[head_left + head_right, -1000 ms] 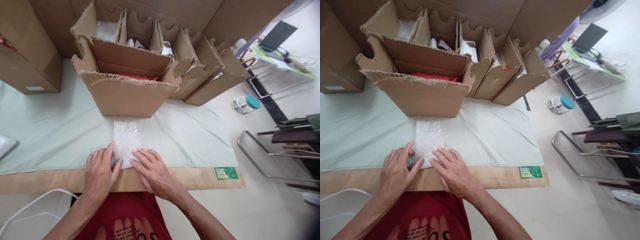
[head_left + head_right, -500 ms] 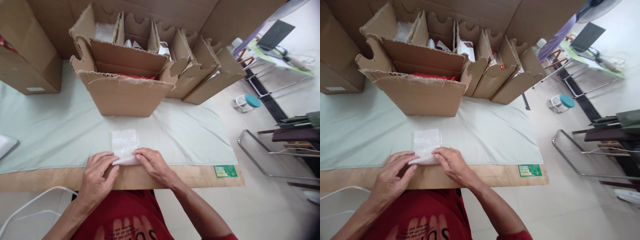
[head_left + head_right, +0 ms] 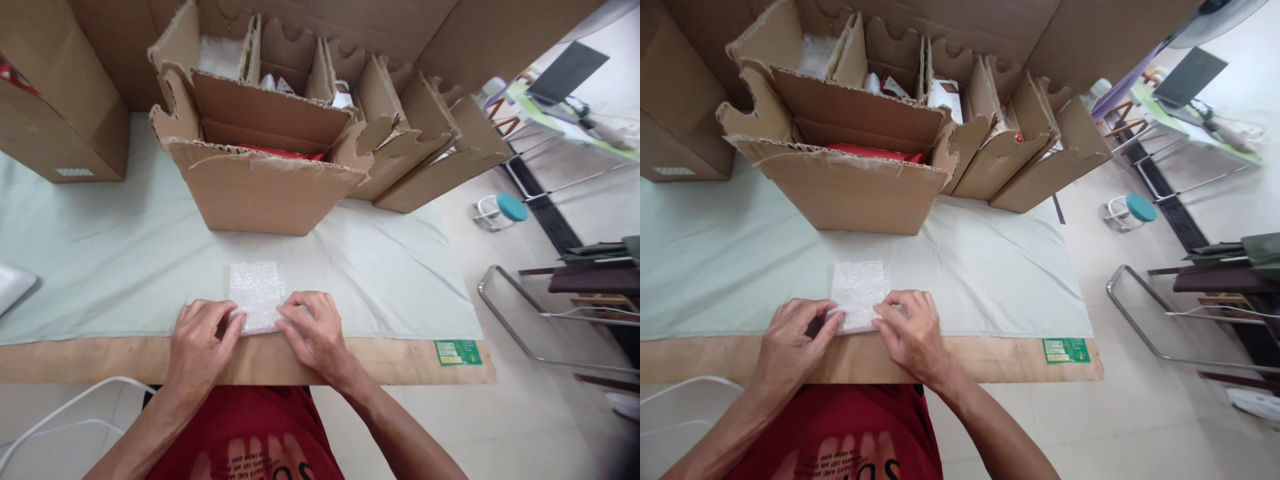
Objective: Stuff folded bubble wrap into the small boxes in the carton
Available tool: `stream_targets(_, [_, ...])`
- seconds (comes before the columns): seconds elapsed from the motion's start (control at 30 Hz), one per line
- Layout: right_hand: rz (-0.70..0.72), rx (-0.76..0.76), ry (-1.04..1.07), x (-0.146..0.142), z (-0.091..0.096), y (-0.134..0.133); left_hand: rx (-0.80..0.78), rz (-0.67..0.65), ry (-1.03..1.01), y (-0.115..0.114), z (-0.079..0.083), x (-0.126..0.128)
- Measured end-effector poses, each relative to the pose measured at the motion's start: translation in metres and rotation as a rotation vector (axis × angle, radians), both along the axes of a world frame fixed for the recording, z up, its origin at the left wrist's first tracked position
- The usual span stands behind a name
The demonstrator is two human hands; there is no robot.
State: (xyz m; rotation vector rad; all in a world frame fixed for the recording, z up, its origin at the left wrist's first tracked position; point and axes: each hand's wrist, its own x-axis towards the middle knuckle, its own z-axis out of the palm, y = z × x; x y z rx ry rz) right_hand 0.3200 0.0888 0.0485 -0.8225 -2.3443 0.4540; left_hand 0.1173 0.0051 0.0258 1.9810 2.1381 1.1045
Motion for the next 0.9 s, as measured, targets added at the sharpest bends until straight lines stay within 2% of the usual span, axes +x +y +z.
stream_targets(0.1, [0.189,0.058,-0.145,0.002,0.008,-0.003,-0.023,-0.006,0.036,0.004,-0.001,-0.001])
stream_targets(0.17, [0.260,0.065,-0.226,-0.001,0.006,-0.001,-0.042,0.007,0.011,0.005,0.000,-0.001])
stream_targets(0.23, [0.256,0.046,-0.235,-0.007,0.001,0.003,-0.081,0.049,-0.137,0.002,0.002,-0.002])
stream_targets(0.3, [0.193,-0.028,-0.161,-0.011,-0.005,0.008,-0.135,0.131,-0.441,-0.005,0.006,-0.001])
stream_targets(0.4, [0.052,-0.291,-0.009,-0.014,-0.005,0.011,-0.229,0.236,-1.049,-0.017,0.016,0.003])
stream_targets(0.5, [0.010,-0.664,0.097,-0.017,0.003,0.008,-0.326,0.226,-1.544,-0.019,0.026,0.012])
stream_targets(0.57, [0.026,-0.860,0.166,-0.019,0.009,0.002,-0.362,0.158,-1.721,-0.014,0.031,0.019])
stream_targets(0.67, [0.050,-0.996,0.221,-0.023,0.013,-0.006,-0.369,0.065,-1.824,-0.006,0.031,0.027])
stream_targets(0.77, [0.069,-0.955,0.192,-0.022,0.017,-0.010,-0.331,0.103,-1.848,-0.002,0.025,0.031])
stream_targets(0.9, [-0.051,-0.633,0.179,-0.009,0.023,-0.001,-0.267,0.189,-1.817,-0.004,0.022,0.027])
